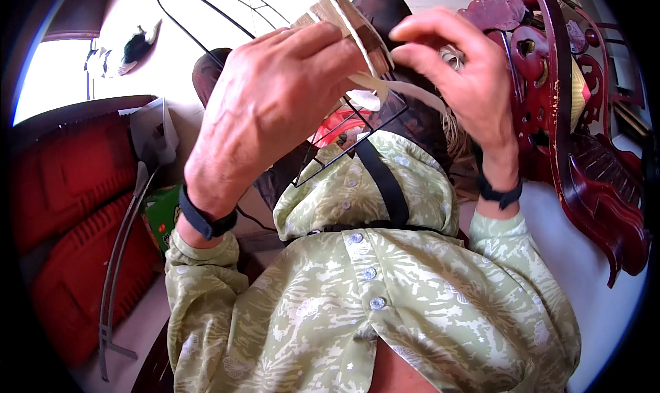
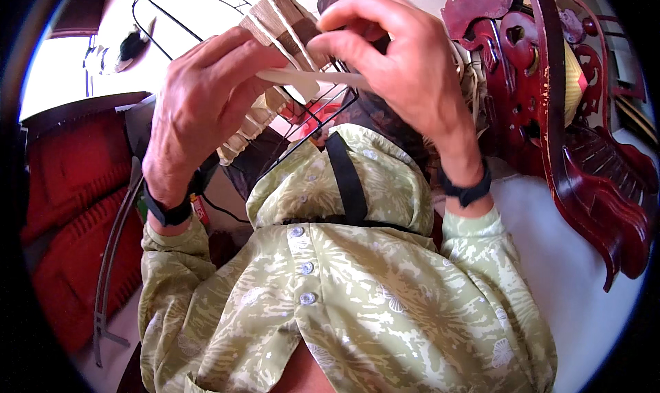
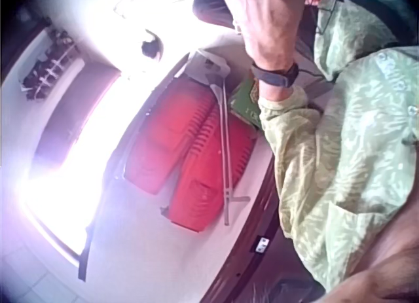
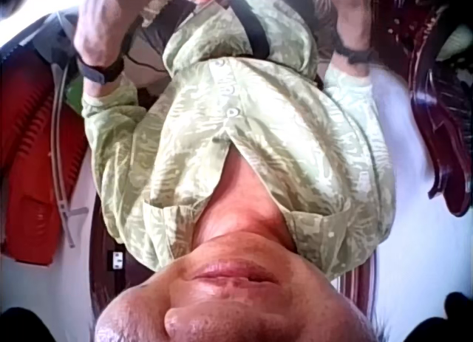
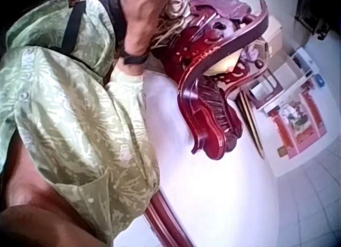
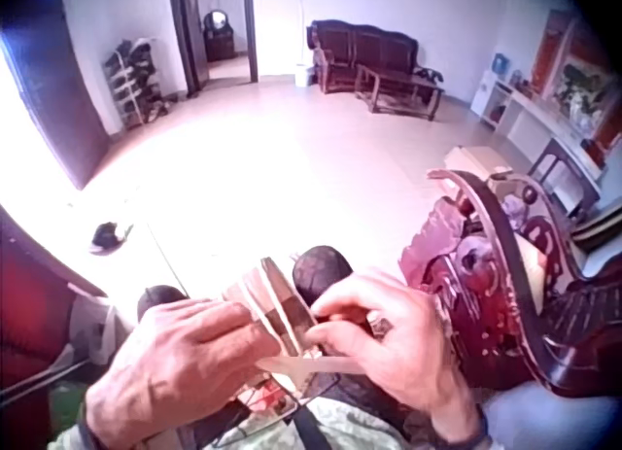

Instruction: The person weaves a basket by threading strips of material through a wire frame, pulling the strips tight, and folding them over the edges.

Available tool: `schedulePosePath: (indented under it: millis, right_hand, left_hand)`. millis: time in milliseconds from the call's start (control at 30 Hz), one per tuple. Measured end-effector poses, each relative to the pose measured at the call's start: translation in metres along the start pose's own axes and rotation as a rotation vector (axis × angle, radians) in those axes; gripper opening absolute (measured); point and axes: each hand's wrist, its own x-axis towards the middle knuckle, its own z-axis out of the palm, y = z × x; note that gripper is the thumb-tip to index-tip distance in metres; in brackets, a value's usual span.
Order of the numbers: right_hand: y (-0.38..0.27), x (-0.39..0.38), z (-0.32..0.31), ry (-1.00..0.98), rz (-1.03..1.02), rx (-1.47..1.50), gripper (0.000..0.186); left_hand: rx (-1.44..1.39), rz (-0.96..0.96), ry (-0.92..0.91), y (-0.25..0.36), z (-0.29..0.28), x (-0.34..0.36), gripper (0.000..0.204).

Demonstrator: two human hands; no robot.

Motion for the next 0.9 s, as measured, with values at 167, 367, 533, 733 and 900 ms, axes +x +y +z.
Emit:
schedulePosePath:
  millis: [167, 367, 533, 733, 900]
  right_hand:
    - [-0.010, -0.029, 0.025, 0.251, -0.187, -0.119, 0.026]
    - [-0.005, -0.021, 0.032, 0.312, 0.101, 0.098, 0.018]
    - [-0.005, -0.019, 0.028, 0.250, 0.323, 0.366, 0.022]
    - [-0.010, -0.021, 0.030, 0.222, 0.429, 0.495, 0.028]
    - [-0.012, -0.026, 0.039, 0.261, 0.428, 0.409, 0.026]
  left_hand:
    - [-0.066, -0.161, -0.239, 0.000, -0.006, 0.020, 0.018]
    - [-0.138, -0.357, -0.460, 0.008, -0.024, 0.050, 0.024]
    - [-0.392, -0.596, -0.310, 0.012, -0.017, 0.048, 0.018]
    - [-0.190, -0.510, -0.174, 0.002, 0.007, 0.030, 0.023]
    - [-0.046, -0.329, -0.166, -0.003, 0.011, 0.025, 0.024]
